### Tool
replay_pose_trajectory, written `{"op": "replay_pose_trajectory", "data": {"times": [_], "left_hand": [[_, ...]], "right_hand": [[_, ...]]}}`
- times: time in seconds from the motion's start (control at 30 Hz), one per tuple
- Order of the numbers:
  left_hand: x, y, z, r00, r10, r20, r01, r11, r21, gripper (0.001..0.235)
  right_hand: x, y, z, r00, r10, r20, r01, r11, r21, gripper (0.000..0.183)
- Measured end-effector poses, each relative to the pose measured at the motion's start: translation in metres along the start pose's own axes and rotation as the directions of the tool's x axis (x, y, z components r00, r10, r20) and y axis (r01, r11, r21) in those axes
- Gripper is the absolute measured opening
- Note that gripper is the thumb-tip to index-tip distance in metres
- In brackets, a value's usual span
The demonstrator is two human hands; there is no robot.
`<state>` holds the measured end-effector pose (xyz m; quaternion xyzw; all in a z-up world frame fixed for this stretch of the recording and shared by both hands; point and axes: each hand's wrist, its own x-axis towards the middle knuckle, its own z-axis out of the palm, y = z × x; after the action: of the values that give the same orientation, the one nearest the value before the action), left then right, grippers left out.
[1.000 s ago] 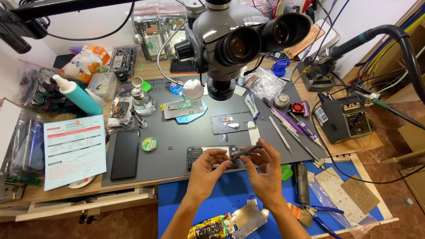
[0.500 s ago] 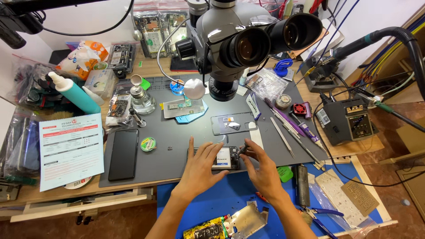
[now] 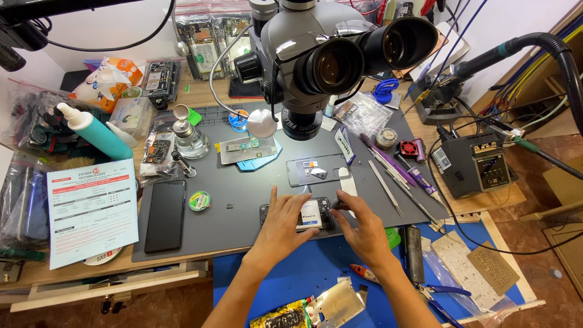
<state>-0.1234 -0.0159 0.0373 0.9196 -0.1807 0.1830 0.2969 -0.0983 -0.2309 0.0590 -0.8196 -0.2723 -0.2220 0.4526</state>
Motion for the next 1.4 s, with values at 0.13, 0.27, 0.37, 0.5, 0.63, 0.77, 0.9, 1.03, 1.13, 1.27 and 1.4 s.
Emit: {"op": "replay_pose_trajectory", "data": {"times": [0.13,0.27,0.37,0.5,0.63,0.77,0.9,1.03,1.13,1.27,1.4], "left_hand": [[0.002,0.003,-0.003,1.000,-0.009,0.006,0.009,0.999,0.054,0.087],[0.001,0.006,-0.006,1.000,-0.009,0.012,0.008,0.996,0.087,0.090],[0.007,0.012,-0.016,1.000,-0.007,0.002,0.007,0.997,0.083,0.087],[0.011,0.008,-0.019,0.999,0.000,-0.053,0.005,0.995,0.096,0.071],[0.020,-0.009,-0.012,0.994,-0.025,-0.108,0.035,0.995,0.093,0.042],[0.033,-0.037,0.000,0.987,-0.035,-0.158,0.059,0.987,0.153,0.026],[0.049,-0.059,0.020,0.985,-0.025,-0.171,0.059,0.978,0.201,0.012],[0.067,-0.069,0.038,0.989,-0.083,-0.120,0.112,0.959,0.262,0.010],[0.078,-0.076,0.050,0.988,-0.142,-0.057,0.153,0.937,0.313,0.011],[0.085,-0.074,0.055,0.994,-0.105,0.034,0.085,0.925,0.369,0.012],[0.092,-0.079,0.063,0.995,-0.078,0.059,0.044,0.892,0.449,0.010]], "right_hand": [[0.001,0.005,-0.001,0.998,-0.065,-0.024,0.064,0.997,-0.049,0.060],[0.014,0.001,-0.005,0.974,-0.222,-0.035,0.218,0.971,-0.095,0.055],[0.018,-0.003,-0.008,0.968,-0.251,-0.033,0.245,0.962,-0.119,0.052],[0.014,0.001,-0.012,0.962,-0.275,-0.007,0.270,0.951,-0.151,0.048],[0.015,-0.008,-0.014,0.973,-0.229,0.026,0.230,0.970,-0.078,0.045],[0.019,-0.012,-0.019,0.974,-0.224,0.024,0.225,0.962,-0.155,0.047],[0.011,0.001,-0.015,0.977,-0.212,-0.001,0.210,0.967,-0.144,0.049],[0.019,-0.014,-0.019,0.980,-0.198,0.014,0.199,0.975,-0.103,0.049],[0.019,-0.006,-0.017,0.974,-0.226,-0.033,0.219,0.965,-0.147,0.049],[0.016,0.000,-0.014,0.974,-0.226,-0.015,0.224,0.971,-0.081,0.047],[0.019,-0.004,-0.012,0.979,-0.203,-0.020,0.201,0.978,-0.054,0.042]]}}
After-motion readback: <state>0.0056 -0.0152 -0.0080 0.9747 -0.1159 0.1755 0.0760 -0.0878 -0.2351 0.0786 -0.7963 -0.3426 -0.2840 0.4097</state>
